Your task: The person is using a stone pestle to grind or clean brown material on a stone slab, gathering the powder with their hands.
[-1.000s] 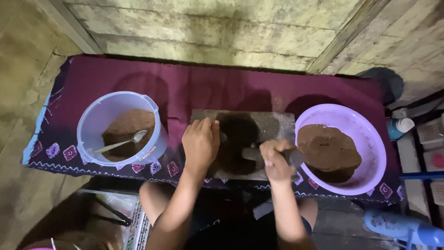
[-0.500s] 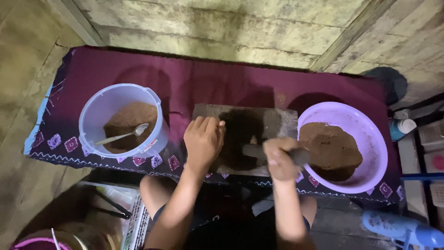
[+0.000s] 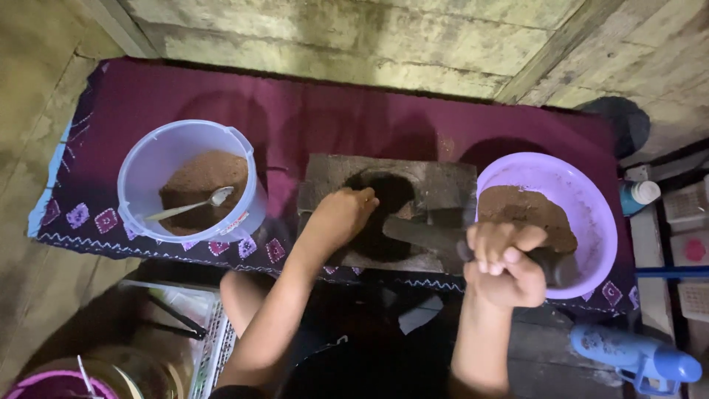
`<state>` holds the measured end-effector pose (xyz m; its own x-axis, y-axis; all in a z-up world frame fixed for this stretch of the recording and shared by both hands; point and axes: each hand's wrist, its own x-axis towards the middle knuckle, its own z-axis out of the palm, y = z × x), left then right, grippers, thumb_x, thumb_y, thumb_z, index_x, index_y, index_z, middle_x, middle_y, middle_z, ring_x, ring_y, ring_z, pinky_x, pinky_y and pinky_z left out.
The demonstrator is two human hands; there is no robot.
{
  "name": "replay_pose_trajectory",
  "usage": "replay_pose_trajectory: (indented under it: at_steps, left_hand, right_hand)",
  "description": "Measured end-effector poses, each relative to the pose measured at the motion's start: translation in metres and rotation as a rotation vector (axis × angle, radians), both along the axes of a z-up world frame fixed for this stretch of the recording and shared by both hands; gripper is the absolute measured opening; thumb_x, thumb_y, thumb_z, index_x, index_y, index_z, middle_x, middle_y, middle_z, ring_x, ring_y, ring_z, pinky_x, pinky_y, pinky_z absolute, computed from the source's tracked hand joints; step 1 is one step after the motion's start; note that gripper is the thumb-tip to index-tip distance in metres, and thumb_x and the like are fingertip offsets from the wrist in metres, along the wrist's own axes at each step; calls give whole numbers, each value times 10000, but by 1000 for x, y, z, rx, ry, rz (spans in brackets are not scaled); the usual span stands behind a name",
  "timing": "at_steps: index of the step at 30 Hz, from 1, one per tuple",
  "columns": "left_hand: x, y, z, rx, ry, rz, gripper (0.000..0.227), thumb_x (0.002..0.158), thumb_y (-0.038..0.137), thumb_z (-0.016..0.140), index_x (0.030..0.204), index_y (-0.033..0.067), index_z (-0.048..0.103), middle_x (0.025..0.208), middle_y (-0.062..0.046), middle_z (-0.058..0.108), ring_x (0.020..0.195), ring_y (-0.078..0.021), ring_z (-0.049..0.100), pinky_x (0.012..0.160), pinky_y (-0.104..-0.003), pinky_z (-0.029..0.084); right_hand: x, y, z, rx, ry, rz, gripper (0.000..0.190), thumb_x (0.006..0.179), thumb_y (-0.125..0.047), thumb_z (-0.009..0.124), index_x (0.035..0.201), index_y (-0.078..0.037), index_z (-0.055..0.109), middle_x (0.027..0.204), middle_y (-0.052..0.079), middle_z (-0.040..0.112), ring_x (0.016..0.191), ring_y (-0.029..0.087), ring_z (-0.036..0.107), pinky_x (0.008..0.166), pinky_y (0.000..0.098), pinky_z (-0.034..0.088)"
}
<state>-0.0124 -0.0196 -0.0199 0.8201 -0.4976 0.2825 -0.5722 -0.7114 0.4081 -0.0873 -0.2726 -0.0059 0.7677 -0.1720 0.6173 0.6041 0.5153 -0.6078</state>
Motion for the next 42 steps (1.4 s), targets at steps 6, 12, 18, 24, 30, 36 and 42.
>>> replay_pose_trajectory:
  at_steps: [6,12,18,24,30,36,42]
  left_hand:
    - [-3,-1,-1,-31,239,10,219,1023,159,572,1021,6,728,782,-234,740,769,-446,727,678,-514,582]
    - [-2,-7,-12,21,-257,156,175,968,238,645,806,173,643,626,-16,584,663,-215,640,569,-278,516]
    - [-2,-6,-14,76,-43,18,184,980,206,635,848,102,710,654,-96,666,703,-292,690,598,-364,569]
    - [-3,0,1,-6,175,-90,235,1015,151,564,898,22,722,767,-190,728,713,-401,688,630,-465,576]
    - [3,-6,-1,7,-446,60,207,921,200,665,728,157,603,606,-21,538,663,-222,585,603,-316,438]
    - [-6,-8,-11,-50,55,14,172,958,219,647,904,59,678,769,-154,710,735,-350,677,677,-455,539]
    - [-9,-2,8,-258,-102,14,137,957,120,664,906,-4,693,781,-146,675,694,-307,618,660,-417,517]
  right_hand:
    - [7,-3,-3,-93,-18,-55,146,776,-158,485,706,-212,369,452,-58,384,396,100,405,518,267,317]
    - [-4,-6,-1,-67,40,-77,139,798,-178,480,743,-229,363,485,-52,376,425,105,411,608,286,345]
    - [-13,-16,-3,-78,34,-113,162,829,-192,473,739,-239,347,495,-68,375,441,85,417,677,298,368]
    - [-13,-22,-13,-36,38,-116,151,820,-191,464,727,-222,350,498,-58,377,439,96,409,652,289,350]
    - [-12,-28,-7,-17,84,-211,185,846,-236,466,719,-234,331,505,-68,327,461,87,363,704,294,410]
    - [-11,-11,26,198,138,-167,182,839,-169,494,660,-198,485,526,-72,474,414,44,390,498,179,341]
    - [-13,-13,21,239,183,-196,189,855,-162,496,674,-217,504,524,-77,488,428,51,415,547,199,390]
